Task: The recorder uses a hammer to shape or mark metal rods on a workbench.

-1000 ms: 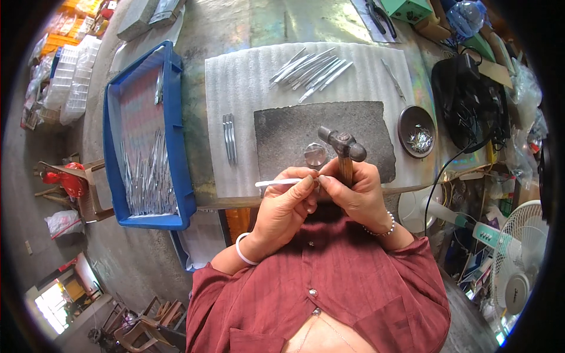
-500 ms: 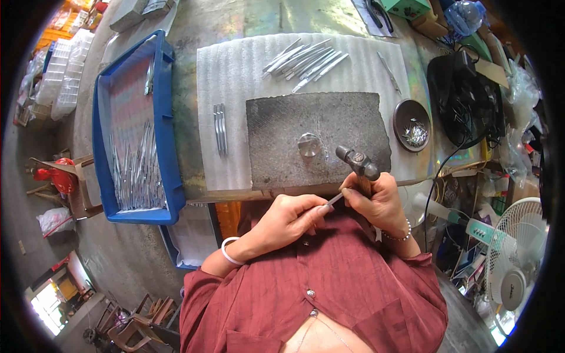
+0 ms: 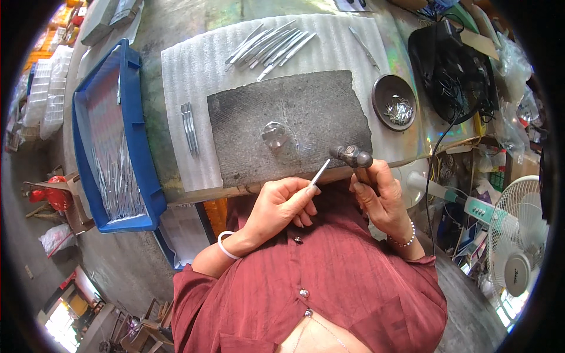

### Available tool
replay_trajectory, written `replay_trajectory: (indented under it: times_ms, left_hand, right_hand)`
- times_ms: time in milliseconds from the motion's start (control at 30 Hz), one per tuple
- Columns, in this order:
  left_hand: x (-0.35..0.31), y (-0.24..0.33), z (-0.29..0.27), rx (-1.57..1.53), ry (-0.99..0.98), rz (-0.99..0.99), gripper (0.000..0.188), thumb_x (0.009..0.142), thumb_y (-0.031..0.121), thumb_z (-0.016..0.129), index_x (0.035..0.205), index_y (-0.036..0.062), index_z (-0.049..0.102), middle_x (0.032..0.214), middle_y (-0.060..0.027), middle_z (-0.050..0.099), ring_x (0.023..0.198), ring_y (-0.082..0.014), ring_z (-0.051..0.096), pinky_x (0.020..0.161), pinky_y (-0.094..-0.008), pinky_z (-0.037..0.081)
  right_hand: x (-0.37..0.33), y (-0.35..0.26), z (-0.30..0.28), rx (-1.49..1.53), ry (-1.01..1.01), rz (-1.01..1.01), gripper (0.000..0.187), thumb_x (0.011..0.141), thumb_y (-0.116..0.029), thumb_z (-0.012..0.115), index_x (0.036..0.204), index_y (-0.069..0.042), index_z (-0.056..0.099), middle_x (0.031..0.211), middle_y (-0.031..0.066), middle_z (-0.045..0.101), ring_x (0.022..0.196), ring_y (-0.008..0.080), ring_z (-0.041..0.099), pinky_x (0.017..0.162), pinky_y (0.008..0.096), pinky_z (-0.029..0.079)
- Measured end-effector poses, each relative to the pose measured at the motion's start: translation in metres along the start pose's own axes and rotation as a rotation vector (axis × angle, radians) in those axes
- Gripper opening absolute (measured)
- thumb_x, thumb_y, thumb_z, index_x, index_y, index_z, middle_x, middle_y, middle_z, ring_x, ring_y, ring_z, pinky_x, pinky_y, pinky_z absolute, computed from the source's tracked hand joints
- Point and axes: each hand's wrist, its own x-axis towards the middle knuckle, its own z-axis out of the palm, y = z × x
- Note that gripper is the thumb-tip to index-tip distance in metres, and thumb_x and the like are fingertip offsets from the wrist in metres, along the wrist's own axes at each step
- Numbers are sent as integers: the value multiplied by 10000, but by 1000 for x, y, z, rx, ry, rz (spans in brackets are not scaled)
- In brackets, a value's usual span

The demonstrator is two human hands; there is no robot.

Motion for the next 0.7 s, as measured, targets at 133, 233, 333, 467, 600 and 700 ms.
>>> replay_trajectory:
  times_ms: [133,233,333,467,600,700]
  left_hand:
    - [1,-1,1,-36,-3,-2,305,981,261,497,1057,-18,596,721,-71,633,555,-104,621,481,-194,488]
    - [1,-2,3,-83,26,-12,290,990,240,474,1038,-13,607,701,-72,633,541,-111,621,461,-194,477]
    - [1,-2,3,-97,37,-15,295,992,245,469,1038,-13,607,702,-74,632,539,-114,621,457,-194,475]
    - [1,-2,2,-86,44,-4,300,995,247,463,1035,-13,605,700,-76,630,531,-114,616,453,-196,472]
    - [3,0,1,-65,22,-15,295,989,243,477,1040,-26,588,710,-76,618,539,-115,613,470,-207,488]
    - [0,0,1,-62,34,-4,276,989,219,474,1035,-28,589,705,-75,618,535,-114,609,472,-210,488]
  right_hand:
    - [-2,0,1,-39,-4,-13,332,901,-22,571,1217,-3,470,921,111,612,837,181,621,746,285,486]
    - [-2,4,2,-87,-25,-34,357,886,-6,581,1225,2,472,962,139,631,882,228,651,764,304,498]
    - [0,3,3,-160,-32,-68,371,873,10,586,1225,7,469,968,155,637,878,264,662,757,319,509]
    - [2,3,6,-190,-9,-122,371,870,14,588,1222,9,472,970,164,640,882,278,665,749,330,514]
    - [2,1,4,-149,44,-40,365,868,7,594,1215,7,480,975,175,639,881,292,662,745,343,515]
    - [6,3,2,-198,116,-72,356,871,-16,600,1207,5,488,980,190,633,882,319,656,747,355,513]
